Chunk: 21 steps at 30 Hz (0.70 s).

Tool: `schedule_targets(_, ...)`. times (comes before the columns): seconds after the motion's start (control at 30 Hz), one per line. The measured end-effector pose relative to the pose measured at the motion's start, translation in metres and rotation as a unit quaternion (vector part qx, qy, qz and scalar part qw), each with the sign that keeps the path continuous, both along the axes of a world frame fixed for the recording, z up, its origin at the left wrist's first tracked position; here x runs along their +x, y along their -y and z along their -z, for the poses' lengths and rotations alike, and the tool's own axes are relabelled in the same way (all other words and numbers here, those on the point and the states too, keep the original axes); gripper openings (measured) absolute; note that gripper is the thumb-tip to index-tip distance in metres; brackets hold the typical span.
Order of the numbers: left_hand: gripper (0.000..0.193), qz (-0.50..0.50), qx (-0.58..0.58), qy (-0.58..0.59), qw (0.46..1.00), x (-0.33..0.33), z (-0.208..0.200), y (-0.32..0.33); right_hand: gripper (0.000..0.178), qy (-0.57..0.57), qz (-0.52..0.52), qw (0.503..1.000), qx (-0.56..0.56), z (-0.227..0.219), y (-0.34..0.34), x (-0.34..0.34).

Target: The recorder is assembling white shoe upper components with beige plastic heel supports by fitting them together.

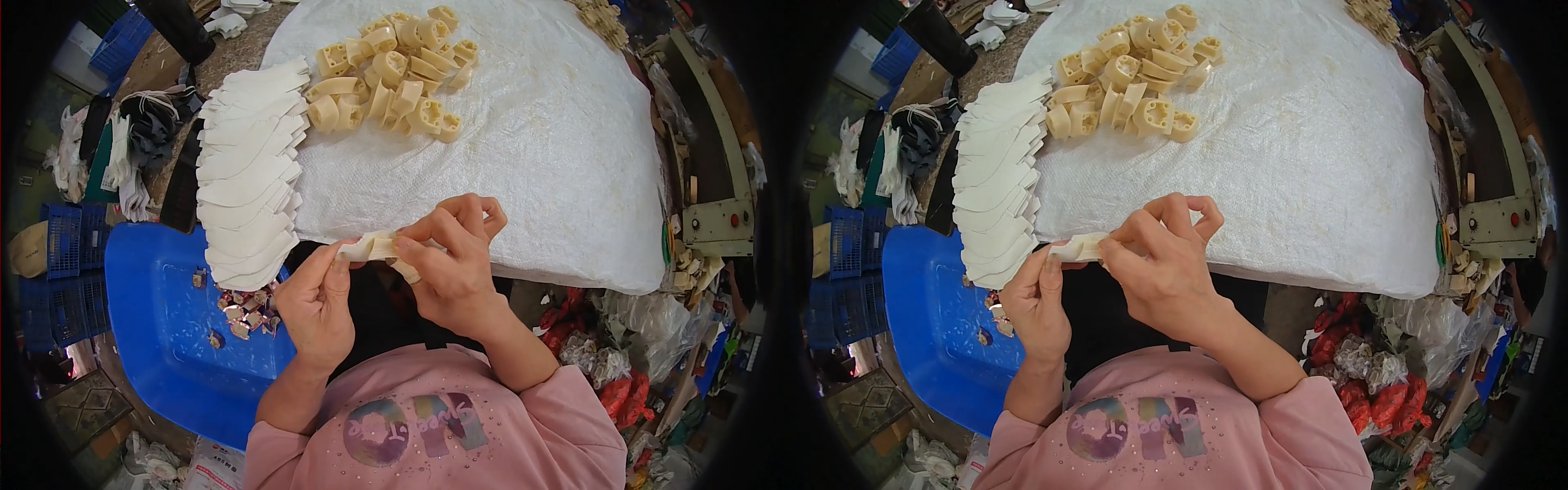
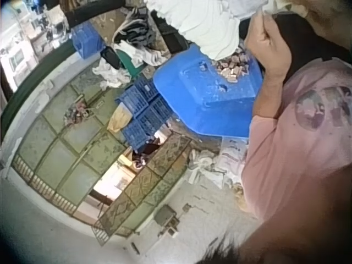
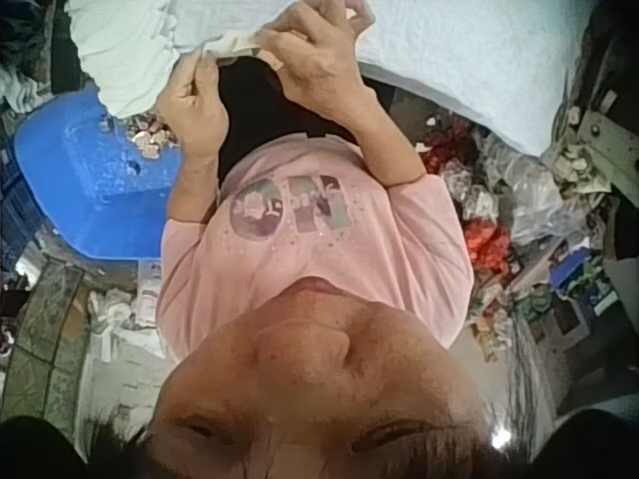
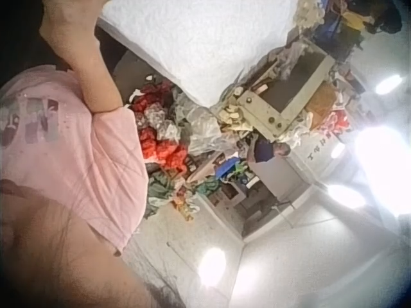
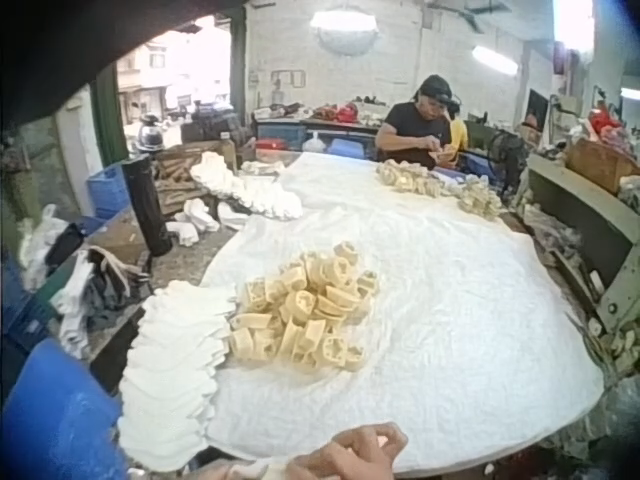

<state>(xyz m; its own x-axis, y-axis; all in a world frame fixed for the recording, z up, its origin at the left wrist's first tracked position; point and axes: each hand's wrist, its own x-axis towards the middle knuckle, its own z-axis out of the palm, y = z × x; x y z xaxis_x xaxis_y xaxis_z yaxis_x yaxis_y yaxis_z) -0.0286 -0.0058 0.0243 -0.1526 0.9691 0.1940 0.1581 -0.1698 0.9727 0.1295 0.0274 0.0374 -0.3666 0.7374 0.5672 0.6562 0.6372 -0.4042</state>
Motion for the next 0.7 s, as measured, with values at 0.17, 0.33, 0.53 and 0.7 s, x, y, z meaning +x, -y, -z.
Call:
schedule_targets(0.17, 0.018, 0.016, 0.008, -0.057, 0.998, 0.003, 0.007, 0.003, 0.019, 0.048, -0.021, 0.997, -0.050, -0.004, 0.002, 0.002)
schedule_targets(0.33, 0.016, 0.016, 0.093, -0.128, 0.987, 0.006, 0.013, 0.002, 0.021, 0.058, -0.055, 0.996, -0.043, 0.005, 0.002, 0.000)
schedule_targets(0.53, 0.022, 0.058, 0.092, -0.164, 0.981, 0.002, 0.013, 0.003, 0.023, -0.012, -0.077, 0.996, -0.053, 0.030, -0.007, 0.004)
schedule_targets(0.7, 0.022, 0.088, 0.035, 0.073, 0.993, -0.001, 0.032, -0.001, 0.027, -0.185, -0.142, 0.964, -0.128, 0.031, -0.004, 0.007)
